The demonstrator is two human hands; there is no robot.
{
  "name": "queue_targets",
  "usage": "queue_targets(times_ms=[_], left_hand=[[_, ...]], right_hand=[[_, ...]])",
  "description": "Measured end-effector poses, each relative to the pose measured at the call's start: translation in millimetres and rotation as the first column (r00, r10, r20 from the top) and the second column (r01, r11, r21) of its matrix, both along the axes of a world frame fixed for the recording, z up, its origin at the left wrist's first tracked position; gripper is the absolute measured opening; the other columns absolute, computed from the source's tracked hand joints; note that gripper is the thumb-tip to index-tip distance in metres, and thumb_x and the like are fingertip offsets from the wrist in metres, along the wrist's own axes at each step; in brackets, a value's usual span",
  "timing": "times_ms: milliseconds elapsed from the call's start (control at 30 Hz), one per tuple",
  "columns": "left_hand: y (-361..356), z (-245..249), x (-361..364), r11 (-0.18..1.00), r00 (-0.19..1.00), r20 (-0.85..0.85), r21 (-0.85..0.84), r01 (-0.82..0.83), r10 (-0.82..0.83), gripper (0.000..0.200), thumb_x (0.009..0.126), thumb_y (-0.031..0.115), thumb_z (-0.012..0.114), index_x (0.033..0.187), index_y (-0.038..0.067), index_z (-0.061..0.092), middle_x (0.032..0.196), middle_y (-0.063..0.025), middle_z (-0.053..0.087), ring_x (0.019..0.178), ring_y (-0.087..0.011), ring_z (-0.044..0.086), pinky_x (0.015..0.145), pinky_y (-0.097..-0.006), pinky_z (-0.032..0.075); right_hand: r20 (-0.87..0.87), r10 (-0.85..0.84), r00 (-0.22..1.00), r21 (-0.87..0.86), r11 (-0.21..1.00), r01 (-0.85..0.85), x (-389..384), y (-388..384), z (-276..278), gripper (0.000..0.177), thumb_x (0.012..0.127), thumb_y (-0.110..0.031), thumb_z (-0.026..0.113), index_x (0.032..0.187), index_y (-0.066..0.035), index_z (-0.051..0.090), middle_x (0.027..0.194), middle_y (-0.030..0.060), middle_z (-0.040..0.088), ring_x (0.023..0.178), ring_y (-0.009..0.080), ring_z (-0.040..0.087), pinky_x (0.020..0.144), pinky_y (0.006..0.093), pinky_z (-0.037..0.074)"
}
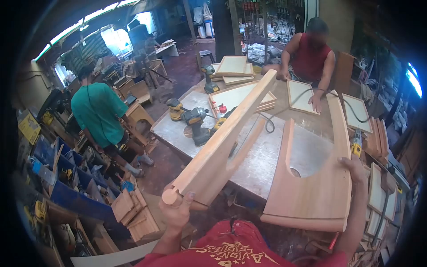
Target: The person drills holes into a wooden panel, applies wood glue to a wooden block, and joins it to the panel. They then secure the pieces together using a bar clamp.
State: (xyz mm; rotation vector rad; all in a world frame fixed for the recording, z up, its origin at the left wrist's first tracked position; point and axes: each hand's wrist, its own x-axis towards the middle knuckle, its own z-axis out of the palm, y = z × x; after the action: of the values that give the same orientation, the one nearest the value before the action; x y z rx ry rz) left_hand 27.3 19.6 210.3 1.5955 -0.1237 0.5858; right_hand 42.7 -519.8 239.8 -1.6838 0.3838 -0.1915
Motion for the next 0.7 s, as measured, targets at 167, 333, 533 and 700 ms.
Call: queue_targets(times_ms=[167, 333, 533, 700], left_hand=[[-4, -6, 1, 0.994, 0.995, 0.059, 0.073, -0.079, 0.075, 0.046, 0.086, 0.013, 0.082, 0.122, -0.007, 0.061, 0.098, -0.0120, 0.071, 0.082, -0.0147, 0.067, 0.074, -0.0297, 0.056], [-13, 0, -8, 0.993, 0.992, -0.069, -0.028, -0.112, 0.110, 0.050, 0.084, 0.018, 0.084, 0.120, -0.007, 0.060, 0.107, -0.0092, 0.066, 0.100, -0.0162, 0.062, 0.090, -0.0315, 0.050], [-31, -2, -19, 0.989, 0.987, -0.061, 0.028, -0.147, 0.149, 0.047, 0.086, 0.020, 0.083, 0.119, -0.006, 0.062, 0.105, -0.0072, 0.067, 0.097, -0.0150, 0.063, 0.089, -0.0309, 0.050], [-35, 2, -23, 0.983, 0.984, -0.064, 0.096, -0.157, 0.164, 0.045, 0.086, 0.019, 0.082, 0.118, -0.006, 0.063, 0.103, -0.0072, 0.068, 0.095, -0.0147, 0.063, 0.088, -0.0305, 0.050]], right_hand=[[0.053, -0.017, 0.998, 0.063, 0.998, 0.014, -11, -21, -31, 0.026, 0.076, -0.013, 0.065, 0.095, 0.004, 0.067, 0.082, 0.0082, 0.069, 0.069, 0.0185, 0.068, 0.064, 0.0315, 0.056], [-0.034, -0.084, 0.996, 0.412, 0.907, 0.090, -4, 3, -79, 0.028, 0.077, -0.011, 0.063, 0.101, 0.005, 0.066, 0.087, 0.0121, 0.070, 0.072, 0.0223, 0.070, 0.068, 0.0345, 0.060], [-0.089, -0.132, 0.987, 0.603, 0.782, 0.159, 3, 13, -149, 0.031, 0.088, -0.011, 0.059, 0.112, 0.008, 0.059, 0.096, 0.0160, 0.069, 0.081, 0.0278, 0.071, 0.075, 0.0411, 0.061], [-0.122, -0.142, 0.982, 0.612, 0.768, 0.187, 2, 21, -202, 0.036, 0.094, -0.015, 0.061, 0.120, 0.010, 0.056, 0.102, 0.0190, 0.067, 0.086, 0.0304, 0.071, 0.077, 0.0429, 0.060]])
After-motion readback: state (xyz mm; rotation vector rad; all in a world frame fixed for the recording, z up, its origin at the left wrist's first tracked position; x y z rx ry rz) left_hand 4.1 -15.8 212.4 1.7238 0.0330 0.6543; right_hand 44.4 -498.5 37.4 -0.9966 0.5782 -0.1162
